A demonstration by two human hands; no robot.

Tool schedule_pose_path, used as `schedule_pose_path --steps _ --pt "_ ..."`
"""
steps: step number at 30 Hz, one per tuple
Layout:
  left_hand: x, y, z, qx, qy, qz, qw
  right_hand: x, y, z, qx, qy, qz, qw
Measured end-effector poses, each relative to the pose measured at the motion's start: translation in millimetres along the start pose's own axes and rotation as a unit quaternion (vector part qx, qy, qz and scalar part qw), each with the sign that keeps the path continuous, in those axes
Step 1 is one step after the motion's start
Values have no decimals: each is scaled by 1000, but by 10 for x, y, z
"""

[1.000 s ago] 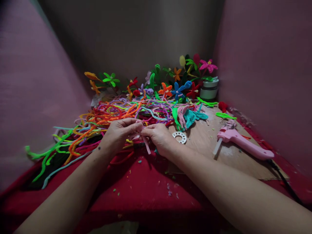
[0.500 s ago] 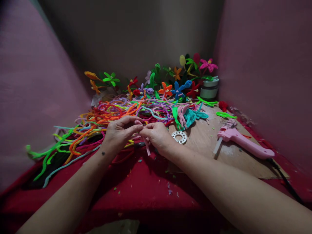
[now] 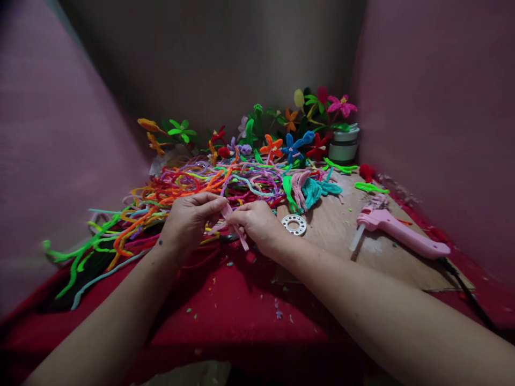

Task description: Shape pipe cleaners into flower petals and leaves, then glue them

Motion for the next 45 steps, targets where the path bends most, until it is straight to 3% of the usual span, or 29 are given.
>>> schedule_pose_path --steps 8,23,32,38,45 --pt "-74 -1 72 -17 0 -11 1000 40 -4 -19 27 -53 10 998" --pt "19 39 -43 21 -40 -11 999 -26 -1 -51 8 2 -7 1000" --pt "113 38 35 -57 -49 62 995 -185 -56 -41 -60 -27 -89 994" --pt "108 40 53 -63 -22 54 996 -113 -54 -16 -41 -66 -40 996" --pt "95 42 26 -48 -54 41 997 -84 -60 -3 -31 -86 -23 996"
Point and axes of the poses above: each hand's wrist, its own y-axis away from the middle knuckle, its own x-axis out of the palm, z = x × y, the point moved 6 cm from there along -y, towards the middle knuckle, and after that the axes turned 8 degrees about z, right-handed, at the moved point
